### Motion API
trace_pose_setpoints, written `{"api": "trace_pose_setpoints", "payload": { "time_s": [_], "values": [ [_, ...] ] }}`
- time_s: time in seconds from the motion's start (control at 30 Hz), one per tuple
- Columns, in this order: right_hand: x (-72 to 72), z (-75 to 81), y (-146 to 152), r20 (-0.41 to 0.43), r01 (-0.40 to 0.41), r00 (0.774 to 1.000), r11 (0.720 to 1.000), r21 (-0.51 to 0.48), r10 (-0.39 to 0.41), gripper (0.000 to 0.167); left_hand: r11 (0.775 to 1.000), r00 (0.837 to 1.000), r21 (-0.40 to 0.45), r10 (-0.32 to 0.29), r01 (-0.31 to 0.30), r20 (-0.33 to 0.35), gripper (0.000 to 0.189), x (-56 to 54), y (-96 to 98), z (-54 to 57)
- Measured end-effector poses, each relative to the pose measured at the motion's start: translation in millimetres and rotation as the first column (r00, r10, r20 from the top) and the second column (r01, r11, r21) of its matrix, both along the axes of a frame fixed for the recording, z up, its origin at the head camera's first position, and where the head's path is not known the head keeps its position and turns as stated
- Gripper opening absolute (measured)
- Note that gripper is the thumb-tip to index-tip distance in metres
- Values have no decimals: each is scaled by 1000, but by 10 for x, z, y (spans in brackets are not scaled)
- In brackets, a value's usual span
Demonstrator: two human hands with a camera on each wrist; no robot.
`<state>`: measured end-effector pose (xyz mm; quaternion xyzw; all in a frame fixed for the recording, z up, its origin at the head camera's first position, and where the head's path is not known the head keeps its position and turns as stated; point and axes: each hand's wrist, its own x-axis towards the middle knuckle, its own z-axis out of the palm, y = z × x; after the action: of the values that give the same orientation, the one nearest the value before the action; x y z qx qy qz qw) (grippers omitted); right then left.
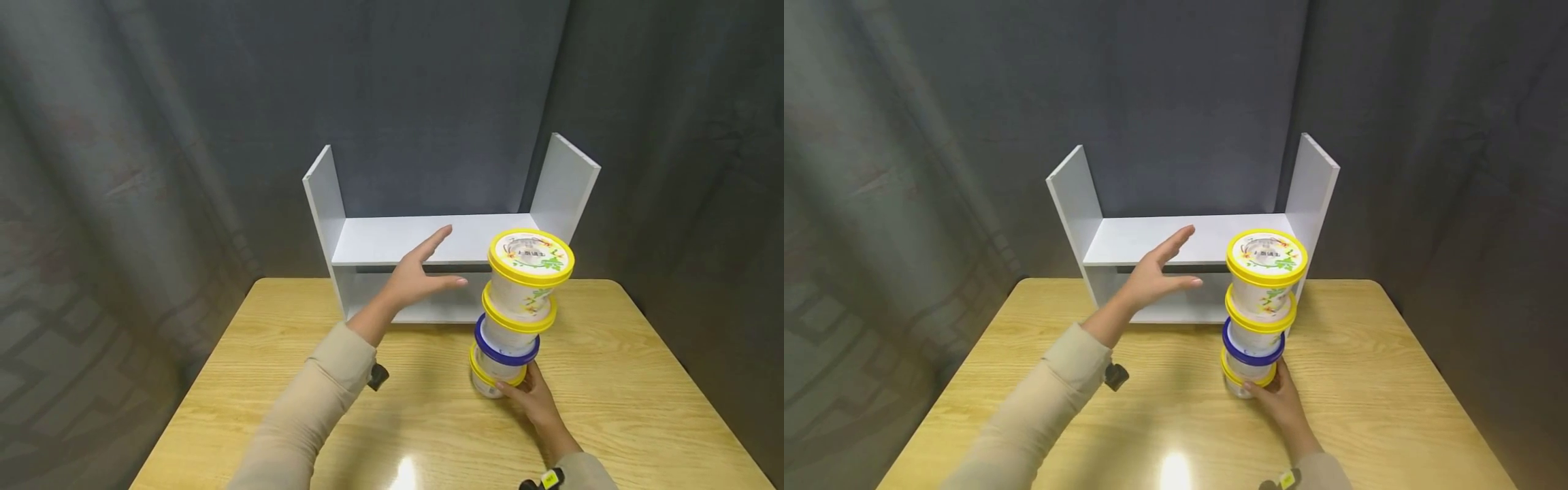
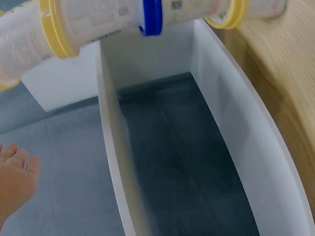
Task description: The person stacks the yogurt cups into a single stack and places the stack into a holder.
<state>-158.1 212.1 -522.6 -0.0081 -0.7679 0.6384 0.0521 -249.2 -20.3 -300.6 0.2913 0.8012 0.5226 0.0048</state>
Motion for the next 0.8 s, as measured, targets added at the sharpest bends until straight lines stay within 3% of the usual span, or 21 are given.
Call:
{"api": "trace_pose_setpoints", "payload": {
  "time_s": [0.13,0.37,0.5,0.8],
  "values": [
    [1,22,-17,-6,-1,1000,1000,-27,1,81,1000,999,6,31,-31,-25,79,-22,-134,-33],
    [2,81,-13,61,-14,998,996,-83,20,86,994,996,78,79,-76,-44,70,143,-354,122],
    [4,86,-15,54,-12,998,996,-83,17,86,986,992,127,119,-112,-50,67,145,-484,128],
    [14,101,-23,64,-11,998,999,-47,14,85,960,968,137,251,-245,-29,69,-99,-847,-115]
  ]
}}
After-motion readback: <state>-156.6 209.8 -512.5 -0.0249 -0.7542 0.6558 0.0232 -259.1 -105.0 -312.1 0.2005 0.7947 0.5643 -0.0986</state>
